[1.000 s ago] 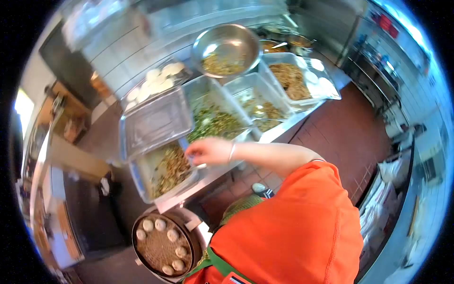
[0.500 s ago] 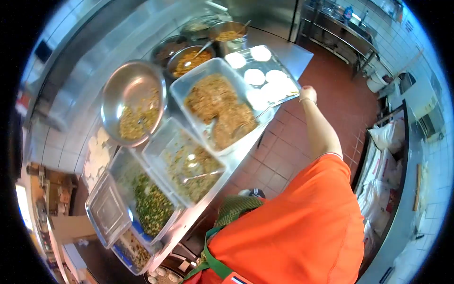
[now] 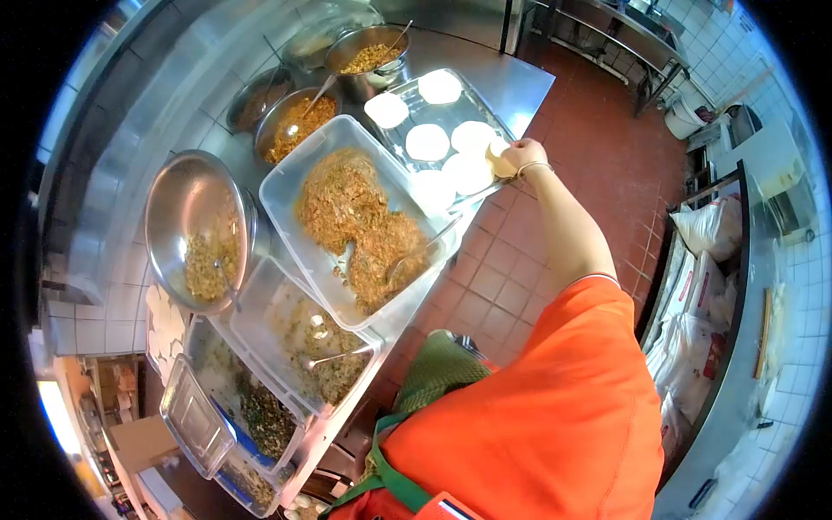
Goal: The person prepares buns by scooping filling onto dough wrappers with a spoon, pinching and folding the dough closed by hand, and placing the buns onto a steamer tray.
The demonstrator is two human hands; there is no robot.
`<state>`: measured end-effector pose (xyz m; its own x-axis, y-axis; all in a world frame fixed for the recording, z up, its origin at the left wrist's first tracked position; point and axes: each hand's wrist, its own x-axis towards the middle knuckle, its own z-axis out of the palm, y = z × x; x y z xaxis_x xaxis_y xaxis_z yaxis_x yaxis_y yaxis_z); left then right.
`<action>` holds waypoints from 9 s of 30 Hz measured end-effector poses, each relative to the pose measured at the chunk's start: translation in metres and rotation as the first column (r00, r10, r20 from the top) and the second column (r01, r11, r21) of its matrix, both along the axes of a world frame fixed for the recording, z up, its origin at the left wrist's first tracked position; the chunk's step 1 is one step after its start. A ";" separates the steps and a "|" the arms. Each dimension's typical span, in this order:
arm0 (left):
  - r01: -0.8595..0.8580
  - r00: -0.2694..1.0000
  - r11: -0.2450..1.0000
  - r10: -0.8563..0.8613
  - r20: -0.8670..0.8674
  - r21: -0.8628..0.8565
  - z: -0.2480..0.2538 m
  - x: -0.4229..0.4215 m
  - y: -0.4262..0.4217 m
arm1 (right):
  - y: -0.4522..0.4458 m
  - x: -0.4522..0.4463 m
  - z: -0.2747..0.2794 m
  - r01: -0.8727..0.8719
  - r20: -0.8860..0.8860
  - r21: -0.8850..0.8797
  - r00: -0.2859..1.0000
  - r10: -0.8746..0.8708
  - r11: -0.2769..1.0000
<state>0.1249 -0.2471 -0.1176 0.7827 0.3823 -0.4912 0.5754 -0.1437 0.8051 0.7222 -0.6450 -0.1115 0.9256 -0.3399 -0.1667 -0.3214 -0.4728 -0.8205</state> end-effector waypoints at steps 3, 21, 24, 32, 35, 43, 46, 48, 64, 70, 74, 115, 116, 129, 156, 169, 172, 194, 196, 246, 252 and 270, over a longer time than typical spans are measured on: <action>-0.051 0.999 0.997 0.051 -0.012 -0.056 0.029 0.023 -0.006 | 0.006 -0.018 0.032 0.116 -0.029 0.615 0.992 -0.124 0.780; 0.044 0.819 0.159 0.559 0.127 -0.986 0.165 0.328 -0.127 | 0.143 -0.078 0.166 -0.959 0.543 0.002 0.239 0.805 0.283; 0.177 0.617 0.766 0.403 0.676 -0.618 0.137 0.337 -0.145 | 0.155 -0.132 0.200 -0.749 0.345 -0.626 -0.514 0.786 -0.215; -0.044 0.441 0.150 0.890 0.115 -0.988 0.121 0.295 -0.134 | 0.134 -0.090 0.141 -0.617 -0.285 -0.628 -0.386 0.877 -0.475; -0.006 0.413 0.193 0.894 0.173 -0.981 0.111 0.284 -0.129 | 0.148 -0.097 0.136 -0.528 -0.499 -0.590 -0.355 0.790 -0.610; 0.046 0.462 0.200 0.865 0.198 -0.979 0.093 0.265 -0.128 | 0.144 -0.120 0.173 -0.431 -0.477 -0.743 -0.194 0.857 -0.511; 0.003 0.525 0.255 0.822 0.219 -0.967 0.077 0.271 -0.120 | 0.139 -0.115 0.154 -0.395 -0.517 -0.734 -0.203 0.831 -0.553; -0.048 0.556 0.293 0.802 0.218 -0.955 0.086 0.272 -0.118 | 0.140 -0.115 0.140 -0.446 -0.522 -0.691 -0.237 0.819 -0.569; -0.272 0.071 0.038 0.997 0.019 -0.961 0.103 0.320 -0.145 | 0.340 0.222 0.102 -0.430 -0.223 -0.892 0.148 0.964 -0.140; -0.201 -0.117 -0.035 0.993 -0.012 -0.979 0.104 0.333 -0.159 | 0.357 0.231 0.112 -0.435 -0.393 -0.821 -0.039 0.919 -0.370; -0.242 -0.106 0.005 0.994 0.032 -0.970 0.105 0.337 -0.157 | 0.352 0.212 0.136 -0.463 -0.341 -0.799 -0.178 0.923 -0.385; -0.151 0.240 0.237 0.951 0.197 -0.960 0.113 0.679 0.046 | 0.300 0.235 0.182 -0.902 -0.143 0.408 0.091 0.986 0.143; -0.145 0.237 0.237 0.951 0.198 -0.961 0.108 0.695 0.050 | 0.300 0.233 0.179 -0.974 -0.028 0.206 0.090 0.996 0.093; 0.055 0.161 0.166 0.972 0.173 -0.985 0.091 0.723 0.039 | 0.268 0.172 0.147 -0.550 0.092 -0.834 -0.044 0.995 0.052; -0.298 0.102 0.344 0.939 0.329 -0.890 0.110 0.652 0.043 | 0.310 0.199 0.166 -0.957 -0.105 -0.190 -0.204 0.973 -0.221; -0.174 0.129 0.293 0.953 0.274 -0.940 0.105 0.630 0.047 | 0.327 0.212 0.123 -0.666 -0.399 -0.697 0.049 0.916 -0.267; -0.164 0.156 0.255 0.961 0.230 -0.953 0.106 0.621 0.047 | 0.326 0.213 0.110 -0.674 -0.410 -0.664 -0.032 0.912 -0.322; -0.323 0.107 0.198 0.979 0.173 -0.925 0.107 0.646 0.061 | 0.312 0.227 0.164 -0.752 -0.299 0.628 0.005 0.954 0.200; -0.308 0.107 0.162 0.985 0.135 -0.938 0.108 0.665 0.059 | 0.314 0.226 0.166 -0.929 -0.123 0.367 -0.006 0.992 0.039; -0.306 0.068 0.277 0.961 0.269 -0.911 0.100 0.651 0.055 | 0.333 0.205 0.116 -0.659 -0.309 -0.720 0.026 0.951 -0.216; -0.313 0.092 0.274 0.962 0.258 -0.909 0.098 0.645 0.054 | 0.353 0.197 0.077 -0.666 -0.409 -0.619 -0.180 0.895 -0.417; -0.163 0.028 0.092 0.996 0.088 -0.982 0.105 0.684 0.043 | 0.301 0.170 0.155 -0.752 0.205 -0.650 -0.038 0.978 0.107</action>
